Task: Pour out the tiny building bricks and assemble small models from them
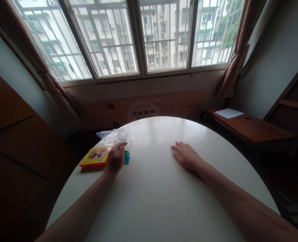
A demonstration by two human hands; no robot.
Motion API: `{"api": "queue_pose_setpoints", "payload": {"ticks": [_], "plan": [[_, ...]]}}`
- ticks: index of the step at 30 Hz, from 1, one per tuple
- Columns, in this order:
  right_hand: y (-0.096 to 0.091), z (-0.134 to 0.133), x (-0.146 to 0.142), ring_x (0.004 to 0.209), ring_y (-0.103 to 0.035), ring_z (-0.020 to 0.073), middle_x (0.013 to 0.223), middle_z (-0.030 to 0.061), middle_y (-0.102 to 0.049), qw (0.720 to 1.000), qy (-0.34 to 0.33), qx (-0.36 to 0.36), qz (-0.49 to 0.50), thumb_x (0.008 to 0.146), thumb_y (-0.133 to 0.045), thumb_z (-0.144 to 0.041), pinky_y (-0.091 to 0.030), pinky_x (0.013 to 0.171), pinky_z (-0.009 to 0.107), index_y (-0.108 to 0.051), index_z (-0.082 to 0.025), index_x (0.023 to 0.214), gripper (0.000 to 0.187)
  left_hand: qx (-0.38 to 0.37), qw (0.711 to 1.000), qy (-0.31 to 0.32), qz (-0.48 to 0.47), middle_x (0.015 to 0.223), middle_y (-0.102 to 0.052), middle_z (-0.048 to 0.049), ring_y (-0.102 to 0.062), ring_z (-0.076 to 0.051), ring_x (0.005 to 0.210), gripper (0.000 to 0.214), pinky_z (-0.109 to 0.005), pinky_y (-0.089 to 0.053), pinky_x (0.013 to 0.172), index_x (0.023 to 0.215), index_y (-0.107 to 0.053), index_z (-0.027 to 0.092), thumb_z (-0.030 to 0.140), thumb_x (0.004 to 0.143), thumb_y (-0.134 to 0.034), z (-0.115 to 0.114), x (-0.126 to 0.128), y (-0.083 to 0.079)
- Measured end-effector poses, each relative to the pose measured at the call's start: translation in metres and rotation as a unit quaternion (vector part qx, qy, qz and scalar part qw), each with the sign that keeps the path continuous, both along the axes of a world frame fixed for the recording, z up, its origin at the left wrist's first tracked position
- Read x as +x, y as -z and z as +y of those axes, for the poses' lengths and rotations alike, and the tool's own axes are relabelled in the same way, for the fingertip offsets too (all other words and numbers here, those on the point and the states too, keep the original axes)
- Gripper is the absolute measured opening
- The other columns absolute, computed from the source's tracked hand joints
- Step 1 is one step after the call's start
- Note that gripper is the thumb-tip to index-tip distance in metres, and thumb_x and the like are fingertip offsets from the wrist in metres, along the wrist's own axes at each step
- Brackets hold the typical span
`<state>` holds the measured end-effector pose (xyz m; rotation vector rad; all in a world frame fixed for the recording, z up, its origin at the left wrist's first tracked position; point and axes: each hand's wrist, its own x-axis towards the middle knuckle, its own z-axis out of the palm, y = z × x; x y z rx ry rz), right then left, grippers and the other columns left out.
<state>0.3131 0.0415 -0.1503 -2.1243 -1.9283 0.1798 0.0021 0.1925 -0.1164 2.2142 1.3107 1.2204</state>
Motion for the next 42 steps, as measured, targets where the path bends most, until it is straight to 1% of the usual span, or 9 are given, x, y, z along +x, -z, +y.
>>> {"api": "queue_pose_setpoints", "payload": {"ticks": [3,7,10,17,22,30,33,37,42], "plan": [[-0.001,0.0,-0.001,0.144,-0.03,0.0306,0.154,0.0116,-0.038,1.0,0.002,-0.001,0.002,0.096,-0.042,-0.04,-0.023,0.118,0.049,-0.049,-0.021,0.145,0.053,-0.012,1.0,-0.013,-0.005,0.109,-0.072,-0.0102,-0.064,-0.025,0.106,0.039,-0.04,-0.049,0.095,0.103,-0.069,0.016,0.032,0.094,-0.035,0.001,-0.001,0.002],[-0.002,0.001,-0.002,0.145,-0.03,0.0305,0.154,0.012,-0.038,1.0,0.004,-0.002,0.002,0.096,-0.043,-0.04,-0.022,0.118,0.048,-0.048,-0.021,0.145,0.053,-0.042,0.999,-0.029,-0.008,0.104,-0.073,-0.0101,-0.066,-0.025,0.102,0.039,-0.04,-0.051,0.09,0.098,-0.07,0.017,0.03,0.093,-0.033,0.005,-0.002,0.004],[-0.002,0.001,-0.003,0.144,-0.03,0.0307,0.154,0.0123,-0.038,1.0,0.003,-0.002,0.002,0.096,-0.043,-0.04,-0.023,0.118,0.049,-0.049,-0.02,0.145,0.053,-0.065,0.997,-0.036,-0.013,0.103,-0.073,-0.0098,-0.067,-0.025,0.1,0.039,-0.04,-0.051,0.089,0.096,-0.071,0.018,0.03,0.092,-0.034,0.012,-0.002,0.009],[-0.003,0.001,-0.003,0.144,-0.031,0.0305,0.154,0.0123,-0.038,1.0,0.003,-0.001,-0.002,0.095,-0.042,-0.04,-0.024,0.117,0.049,-0.05,-0.021,0.144,0.053,-0.101,0.994,-0.016,-0.03,0.103,-0.074,-0.0081,-0.067,-0.024,0.099,0.04,-0.039,-0.051,0.09,0.095,-0.071,0.019,0.034,0.093,-0.034,0.025,-0.003,0.02],[-0.003,0.001,-0.003,0.144,-0.031,0.0305,0.154,0.0123,-0.039,1.0,0.005,-0.002,-0.003,0.095,-0.042,-0.04,-0.024,0.117,0.049,-0.049,-0.021,0.145,0.053,-0.113,0.993,0.0,-0.034,0.1,-0.075,-0.0074,-0.068,-0.023,0.097,0.043,-0.037,-0.052,0.088,0.093,-0.072,0.019,0.037,0.092,-0.033,0.024,-0.004,0.017],[-0.003,0.0,-0.003,0.144,-0.031,0.03,0.154,0.0116,-0.039,1.0,0.006,0.001,0.0,0.095,-0.042,-0.04,-0.023,0.118,0.048,-0.049,-0.021,0.144,0.053,-0.119,0.992,-0.03,-0.022,0.1,-0.074,-0.0094,-0.065,-0.028,0.098,0.046,-0.043,-0.048,0.091,0.094,-0.074,0.018,0.041,0.092,-0.034,0.022,-0.008,0.009],[-0.002,0.001,-0.004,0.143,-0.032,0.0302,0.153,0.0115,-0.04,1.0,0.008,0.004,0.002,0.094,-0.043,-0.04,-0.024,0.118,0.048,-0.05,-0.021,0.144,0.053,-0.13,0.991,-0.017,-0.017,0.097,-0.074,-0.0096,-0.066,-0.027,0.092,0.047,-0.043,-0.05,0.087,0.093,-0.074,0.018,0.043,0.092,-0.034,0.024,-0.007,0.01],[-0.001,0.002,-0.004,0.143,-0.033,0.0309,0.152,0.012,-0.041,1.0,0.014,0.011,0.007,0.094,-0.043,-0.039,-0.023,0.117,0.049,-0.051,-0.021,0.142,0.052,-0.146,0.989,0.016,-0.013,0.09,-0.074,-0.0101,-0.066,-0.026,0.084,0.049,-0.042,-0.053,0.079,0.09,-0.075,0.016,0.046,0.09,-0.036,0.026,-0.005,0.012],[-0.001,0.002,-0.004,0.143,-0.033,0.0308,0.152,0.0122,-0.042,1.0,0.015,0.015,0.011,0.094,-0.043,-0.038,-0.023,0.117,0.049,-0.052,-0.021,0.142,0.051,-0.151,0.987,0.059,0.001,0.09,-0.074,-0.0102,-0.066,-0.026,0.085,0.044,-0.043,-0.053,0.082,0.085,-0.076,0.017,0.046,0.087,-0.042,0.026,-0.005,0.011]]}}
